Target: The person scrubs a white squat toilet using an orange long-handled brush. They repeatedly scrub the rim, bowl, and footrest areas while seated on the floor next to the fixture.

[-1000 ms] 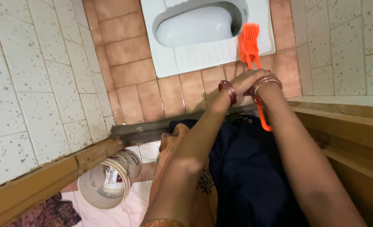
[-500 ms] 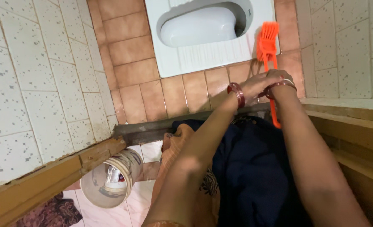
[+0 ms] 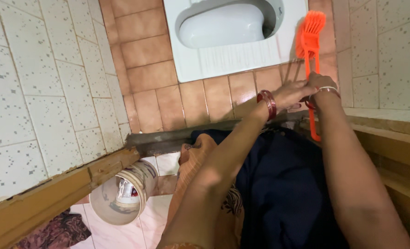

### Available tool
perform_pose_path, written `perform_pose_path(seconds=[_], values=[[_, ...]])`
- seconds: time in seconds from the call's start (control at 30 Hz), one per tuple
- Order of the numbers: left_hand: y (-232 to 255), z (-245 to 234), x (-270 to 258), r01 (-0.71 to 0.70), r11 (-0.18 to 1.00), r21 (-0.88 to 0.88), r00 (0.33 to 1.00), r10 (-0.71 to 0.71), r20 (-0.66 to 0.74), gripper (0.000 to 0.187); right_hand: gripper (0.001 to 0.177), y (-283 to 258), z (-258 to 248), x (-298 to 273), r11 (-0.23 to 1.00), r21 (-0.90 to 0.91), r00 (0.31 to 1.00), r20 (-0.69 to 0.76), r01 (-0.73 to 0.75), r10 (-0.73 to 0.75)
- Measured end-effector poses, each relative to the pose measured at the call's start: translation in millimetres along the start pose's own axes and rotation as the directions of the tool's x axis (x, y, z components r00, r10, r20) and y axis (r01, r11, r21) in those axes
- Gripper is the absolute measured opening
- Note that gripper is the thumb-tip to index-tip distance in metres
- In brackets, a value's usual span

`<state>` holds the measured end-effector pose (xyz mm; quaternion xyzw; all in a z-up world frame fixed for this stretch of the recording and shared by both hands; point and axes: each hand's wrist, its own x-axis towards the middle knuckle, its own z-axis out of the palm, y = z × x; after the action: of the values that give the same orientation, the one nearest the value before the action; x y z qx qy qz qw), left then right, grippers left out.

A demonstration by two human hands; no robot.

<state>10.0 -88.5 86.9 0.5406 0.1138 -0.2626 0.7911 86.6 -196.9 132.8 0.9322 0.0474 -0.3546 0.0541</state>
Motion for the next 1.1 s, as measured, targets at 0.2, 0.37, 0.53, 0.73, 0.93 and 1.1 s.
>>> perform_pose_path(seconds=[0.2,0.37,0.53,0.73,0.93,1.1], values=[[26.6,0.9,-27.8,0.149,0.980,-0.135,0.975,-0.122,0.187,0.059,0.049,21.3,8.9,-35.2,1.000,-0.027,0.999,0.037,0.006,-0.005],[35.9,5.5,-29.9,0.064,0.998,0.003,0.998,-0.064,0.024,0.061,0.051,4.0,1.4,-1.4,1.000,-0.008,1.000,-0.008,-0.009,0.009],[39.1,8.7,-30.3,0.035,0.999,-0.010,0.996,-0.034,0.086,0.075,0.052,10.0,-2.9,2.9,1.000,0.006,1.000,0.006,-0.030,0.030],[56.1,6.3,-51.4,0.179,0.980,-0.086,0.959,-0.154,0.237,0.085,0.054,11.6,2.7,-15.7,1.000,0.012,1.000,0.020,0.014,-0.015],[27.8,4.0,-57.7,0.159,0.986,-0.042,0.978,-0.152,0.143,0.095,0.056,-28.6,-15.1,-16.4,0.925,0.340,0.984,-0.115,0.171,-0.140],[26.9,-10.4,-42.2,0.275,0.878,0.392,0.961,-0.245,-0.126,0.073,0.045,-36.9,-32.3,-47.8,0.798,0.601,0.977,0.189,-0.039,-0.094]])
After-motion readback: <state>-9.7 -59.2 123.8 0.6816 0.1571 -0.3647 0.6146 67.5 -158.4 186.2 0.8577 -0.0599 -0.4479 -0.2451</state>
